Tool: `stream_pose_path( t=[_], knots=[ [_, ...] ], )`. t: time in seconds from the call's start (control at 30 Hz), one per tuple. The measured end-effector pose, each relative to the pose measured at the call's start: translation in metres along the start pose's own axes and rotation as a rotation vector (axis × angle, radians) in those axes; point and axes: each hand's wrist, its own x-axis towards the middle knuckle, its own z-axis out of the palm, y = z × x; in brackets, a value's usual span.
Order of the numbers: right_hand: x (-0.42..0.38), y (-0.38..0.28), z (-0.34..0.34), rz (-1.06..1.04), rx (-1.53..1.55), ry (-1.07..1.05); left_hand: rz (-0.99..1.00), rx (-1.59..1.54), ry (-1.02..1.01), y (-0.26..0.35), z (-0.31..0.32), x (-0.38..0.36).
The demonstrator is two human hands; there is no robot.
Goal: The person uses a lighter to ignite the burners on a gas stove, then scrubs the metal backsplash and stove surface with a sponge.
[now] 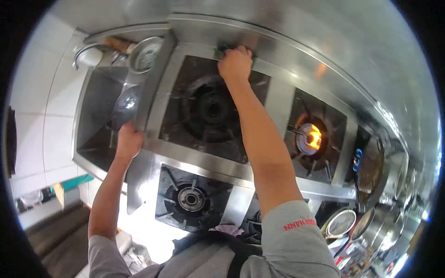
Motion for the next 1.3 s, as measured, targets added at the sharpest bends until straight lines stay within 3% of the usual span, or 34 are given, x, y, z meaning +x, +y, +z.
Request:
stream_pose_path(
  t=[0.03,0.1,0.13,0.17,0.23,0.27,0.33,0.37,0.43,0.5,0.53,0.6,0.73,0.8,0.9,0.97,1.03,1.1,1.13,1.2,1.3],
  knots=[
    [0.01,-0.031,0.011,-0.03,0.028,-0.011,-0.056,-0.045,-0.013,0.007,-0.002,-0.001],
    [0.027,-0.086,0.025,-0.174,0.017,-0.332,-0.066,-0.067,0.016,0.002,-0.002,0.0],
    [0.034,-0.102,0.022,-0.051,0.145,-0.452,-0.021,-0.042,0.047,-0.008,0.004,0.001],
    [0.033,-0.113,0.012,-0.077,0.151,-0.452,-0.032,-0.047,0.07,-0.005,0.0,-0.001],
    [0.02,-0.125,-0.013,0.308,0.456,-0.221,-0.006,-0.056,0.005,0.003,-0.005,-0.002],
    [0.018,-0.133,-0.016,0.28,0.46,-0.223,-0.014,-0.067,0.029,0.001,-0.003,-0.002],
    [0.016,-0.15,-0.018,-0.011,0.519,0.184,0.016,-0.058,0.059,-0.008,0.004,-0.003],
    [0.02,-0.169,-0.024,-0.019,0.513,0.183,0.016,-0.067,0.062,-0.011,0.005,-0.002],
    [0.036,-0.217,-0.026,-0.522,0.403,0.254,0.025,-0.047,0.035,-0.014,0.006,0.001],
    [0.053,-0.249,0.005,-0.637,0.175,0.023,0.019,-0.07,0.032,-0.014,0.005,-0.001],
    [0.06,-0.261,0.022,-0.652,0.168,0.029,0.007,-0.083,0.035,-0.013,0.004,-0.001],
    [0.068,-0.274,0.06,-0.538,-0.232,-0.516,0.021,-0.085,0.051,-0.015,0.006,0.0],
    [0.064,-0.263,0.125,-0.47,-0.413,-0.699,0.053,-0.094,-0.003,-0.012,-0.001,0.001],
    [0.075,-0.267,0.12,-0.542,-0.459,-1.009,0.002,-0.124,-0.011,-0.015,0.002,0.0],
    [0.079,-0.26,0.12,-0.48,-0.256,-0.933,-0.002,-0.152,0.014,-0.016,0.005,0.001],
    [0.091,-0.244,0.145,-0.533,-0.124,-0.694,0.03,-0.158,0.026,-0.022,0.01,0.004],
    [0.093,-0.251,0.109,-0.185,0.278,-0.347,0.049,-0.151,0.019,-0.03,0.016,0.006],
    [0.091,-0.264,-0.024,0.376,0.893,-0.542,0.015,-0.172,-0.011,-0.028,0.013,0.007],
    [0.095,-0.247,-0.045,0.361,0.873,-0.473,-0.03,-0.204,-0.047,-0.024,0.008,0.008],
    [0.111,-0.212,-0.078,0.514,1.447,-0.382,-0.008,-0.223,0.015,-0.015,0.005,0.003],
    [0.131,-0.182,-0.218,0.37,1.215,-0.148,0.056,-0.185,0.005,-0.029,0.01,0.007]
  ],
)
